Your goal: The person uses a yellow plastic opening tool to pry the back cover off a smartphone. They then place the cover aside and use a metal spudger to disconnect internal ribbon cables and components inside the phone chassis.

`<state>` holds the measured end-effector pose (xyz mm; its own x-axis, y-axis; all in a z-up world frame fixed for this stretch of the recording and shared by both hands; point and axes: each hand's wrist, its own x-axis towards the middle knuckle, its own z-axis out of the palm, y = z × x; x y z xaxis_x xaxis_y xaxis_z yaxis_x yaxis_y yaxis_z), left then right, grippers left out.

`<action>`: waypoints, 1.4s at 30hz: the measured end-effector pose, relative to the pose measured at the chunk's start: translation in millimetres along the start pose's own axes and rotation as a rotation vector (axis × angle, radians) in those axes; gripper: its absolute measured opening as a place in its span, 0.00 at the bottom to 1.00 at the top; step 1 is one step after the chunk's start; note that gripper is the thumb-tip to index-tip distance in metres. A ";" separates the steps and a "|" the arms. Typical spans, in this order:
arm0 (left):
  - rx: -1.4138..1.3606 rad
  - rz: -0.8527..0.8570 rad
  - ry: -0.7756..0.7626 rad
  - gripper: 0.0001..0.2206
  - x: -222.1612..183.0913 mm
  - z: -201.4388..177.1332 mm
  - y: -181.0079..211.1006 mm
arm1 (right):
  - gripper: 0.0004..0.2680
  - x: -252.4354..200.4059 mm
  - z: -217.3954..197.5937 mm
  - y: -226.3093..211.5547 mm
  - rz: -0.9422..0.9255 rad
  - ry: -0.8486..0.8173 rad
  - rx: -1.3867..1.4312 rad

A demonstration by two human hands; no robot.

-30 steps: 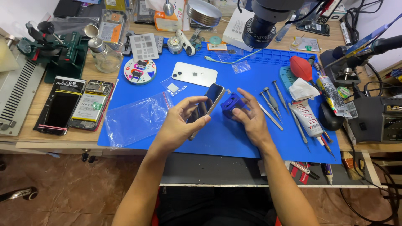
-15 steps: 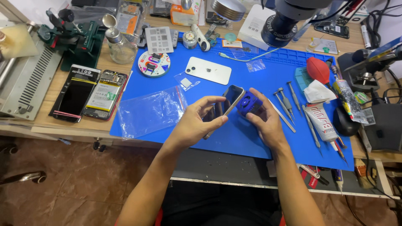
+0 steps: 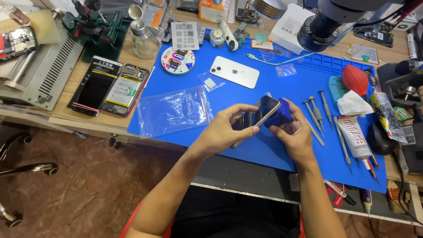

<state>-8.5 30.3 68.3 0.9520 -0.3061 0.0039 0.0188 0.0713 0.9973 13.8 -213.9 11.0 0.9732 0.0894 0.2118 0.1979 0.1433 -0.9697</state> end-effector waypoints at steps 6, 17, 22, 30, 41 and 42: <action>0.021 -0.008 -0.019 0.25 -1.3 1.0 6.1 | 0.33 1.1 -2.6 5.5 -0.042 -0.007 -0.038; 0.037 0.012 -0.025 0.26 -4.8 0.5 8.2 | 0.33 0.7 -1.3 10.7 -0.058 0.011 -0.037; 0.037 0.011 -0.033 0.26 -5.7 1.2 8.7 | 0.34 1.0 -3.8 18.7 -0.067 0.019 -0.042; 0.040 0.005 -0.034 0.27 -5.0 0.1 7.7 | 0.34 -0.6 0.0 15.9 -0.051 0.001 -0.053; 0.026 0.024 0.024 0.25 -2.8 2.0 -6.8 | 0.37 -5.5 19.6 -3.0 -0.038 -0.052 -0.137; 0.034 0.008 0.028 0.25 -3.0 1.8 -4.8 | 0.37 -6.2 21.0 -1.6 -0.025 -0.061 -0.167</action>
<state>-12.0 29.1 63.7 0.9602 -0.2791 0.0101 0.0015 0.0411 0.9992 4.9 -194.0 13.8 0.9599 0.1483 0.2379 0.2432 -0.0187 -0.9698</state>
